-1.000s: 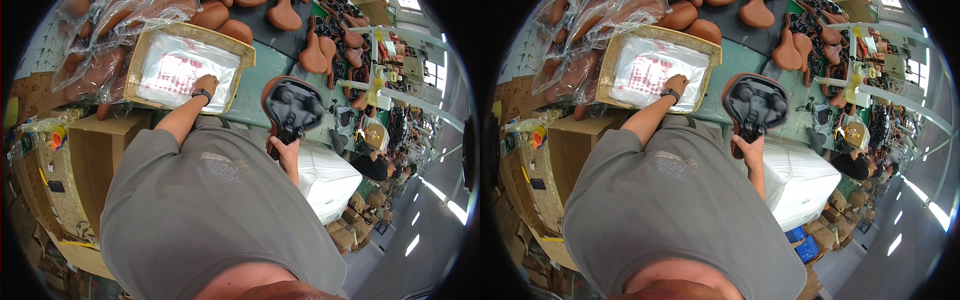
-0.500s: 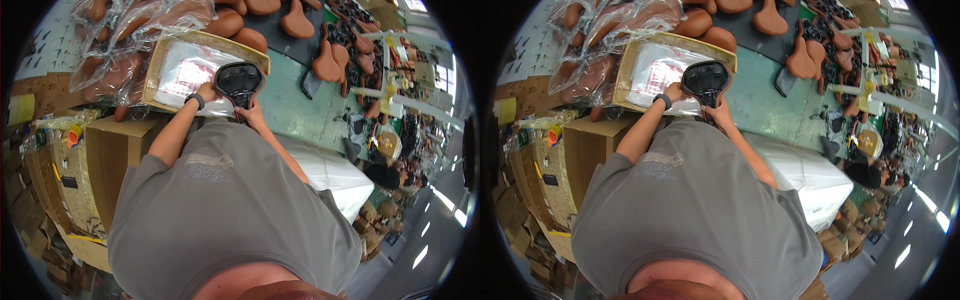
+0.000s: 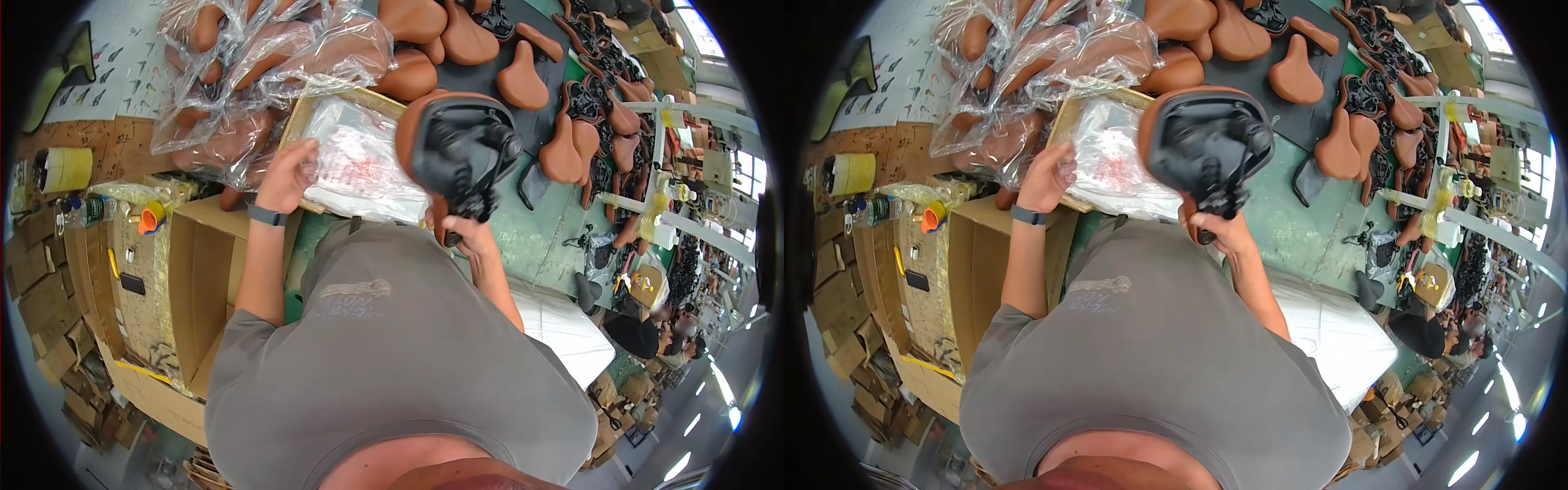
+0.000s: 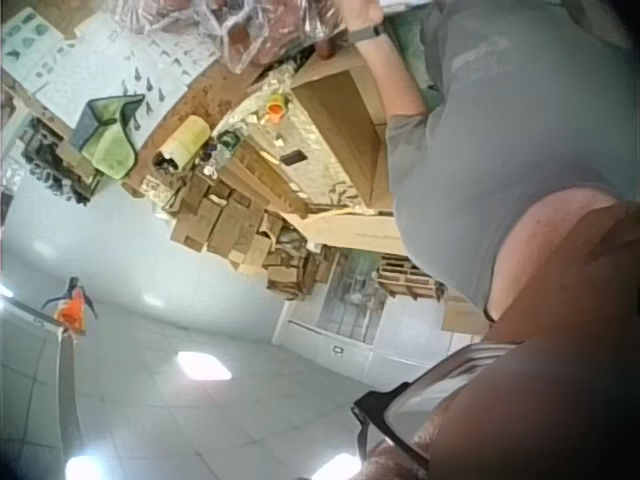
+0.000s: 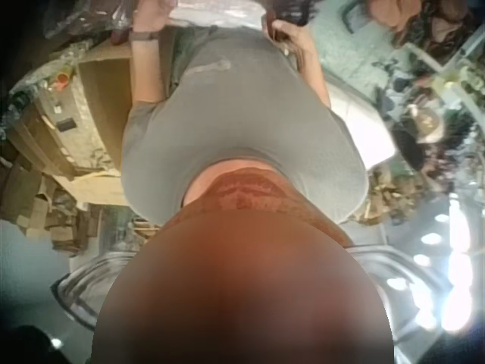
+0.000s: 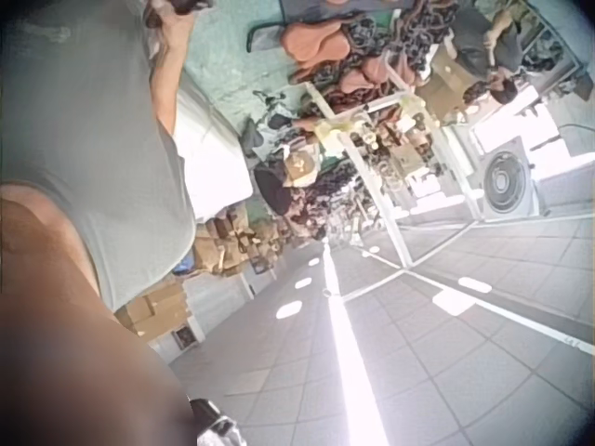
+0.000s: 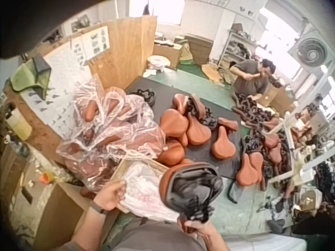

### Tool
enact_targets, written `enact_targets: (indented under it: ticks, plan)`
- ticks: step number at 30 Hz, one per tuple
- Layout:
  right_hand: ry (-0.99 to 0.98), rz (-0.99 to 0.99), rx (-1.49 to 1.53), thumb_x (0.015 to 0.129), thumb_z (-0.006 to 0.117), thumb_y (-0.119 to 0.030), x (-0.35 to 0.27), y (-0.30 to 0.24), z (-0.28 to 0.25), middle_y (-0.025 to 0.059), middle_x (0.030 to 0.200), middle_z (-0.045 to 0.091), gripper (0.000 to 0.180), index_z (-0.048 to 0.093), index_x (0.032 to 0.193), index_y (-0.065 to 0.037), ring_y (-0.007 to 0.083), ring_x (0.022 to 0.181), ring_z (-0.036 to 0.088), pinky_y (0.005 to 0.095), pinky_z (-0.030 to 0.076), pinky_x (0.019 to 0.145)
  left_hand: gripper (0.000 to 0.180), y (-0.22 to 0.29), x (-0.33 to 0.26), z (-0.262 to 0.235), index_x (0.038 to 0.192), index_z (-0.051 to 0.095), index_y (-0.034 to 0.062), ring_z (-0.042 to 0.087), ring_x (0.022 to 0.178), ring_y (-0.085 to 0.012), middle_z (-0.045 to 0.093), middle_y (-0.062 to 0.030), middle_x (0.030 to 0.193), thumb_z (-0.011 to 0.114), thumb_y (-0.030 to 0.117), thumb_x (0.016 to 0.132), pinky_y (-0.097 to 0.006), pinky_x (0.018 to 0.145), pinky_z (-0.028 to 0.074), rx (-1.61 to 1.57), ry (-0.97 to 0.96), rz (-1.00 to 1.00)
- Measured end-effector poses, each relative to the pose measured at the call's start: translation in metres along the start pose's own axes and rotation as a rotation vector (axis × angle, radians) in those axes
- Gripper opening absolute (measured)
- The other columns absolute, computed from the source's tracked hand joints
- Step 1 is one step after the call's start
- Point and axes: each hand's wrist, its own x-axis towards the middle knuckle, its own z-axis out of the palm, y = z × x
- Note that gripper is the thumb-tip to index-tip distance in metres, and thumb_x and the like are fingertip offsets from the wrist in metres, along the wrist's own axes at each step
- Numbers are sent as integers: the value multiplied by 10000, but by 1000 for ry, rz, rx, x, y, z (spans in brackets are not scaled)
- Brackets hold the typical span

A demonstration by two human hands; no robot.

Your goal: Inspecting, cleaning, and placing bicycle seats into individual plastic bags at a factory workstation.

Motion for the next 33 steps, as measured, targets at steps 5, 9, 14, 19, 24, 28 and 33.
enact_targets:
  ticks: [5, 9, 14, 19, 24, 28, 33]
  plan:
    - [345, -166, -1454, 889, 908, -72, 36, -29, 15, 221, 1484, 700, 1065, 295, 1756, 7, 303, 1292, 726, 411, 556, 1112, 192, -24, 57, 164, 1196, 837, 40, 597, 790, -157, 631, 7, 889, 733, 88, 1042, -337, 720, 500, 1320, -217, 819]
    - [444, -61, -430, 881, 912, -62, 97, -38, -4, 189, 1676, 533, 1011, 375, 1736, -2, 267, 1480, 578, 398, 469, 1234, 361, -31, 67, 179, 1292, 806, 32, 719, 1068, -305, 746, -107, 1139, 843, 135, 948, -414, 905, 561, 1443, -717, 248]
    - [124, -340, -594, 896, 915, -103, 167, -96, -4, 189, 1715, 503, 995, 383, 1730, 13, 283, 1539, 521, 415, 418, 1281, 693, -25, 153, 112, 1602, 563, -37, 717, 1191, -233, 765, -111, 1356, 834, 134, 988, -338, 1089, 547, 1024, 219, 506]
    - [354, -308, -1384, 779, 991, -225, 233, -103, -143, 282, 1617, 579, 1127, 402, 1713, 1, 453, 1507, 552, 472, 463, 1256, 546, 127, 242, 36, 1339, 752, 2, 714, 897, -163, 788, -122, 1146, 920, 350, 954, -321, 792, 579, 917, 616, 383]
    - [366, 17, -1324, 729, 1019, -292, 202, -26, -227, 293, 1555, 626, 1097, 480, 1646, -21, 486, 1430, 613, 499, 525, 1191, 635, 163, 213, -33, 1311, 690, -43, 717, 697, -163, 748, -109, 1034, 892, 462, 984, -300, 594, 567, 1298, 880, 579]
    - [733, -93, -1195, 798, 1000, -328, 117, -2, -265, 292, 1378, 737, 941, 549, 1563, -14, 476, 1267, 725, 506, 592, 1094, 919, 78, 184, -12, 1626, 468, -115, 561, 1472, -466, 536, -330, 1635, 843, 465, 1020, -516, 1258, 426, 1464, 958, 904]
    - [1151, 275, 35, 978, 885, -356, -20, 100, -261, 239, 1331, 755, 694, 593, 1434, 76, 287, 1037, 819, 448, 670, 750, 601, -78, 145, 6, 1476, 662, -34, 626, 1413, -450, 672, -259, 1511, 848, 281, 1000, -514, 1211, 477, 2095, 573, 1250]
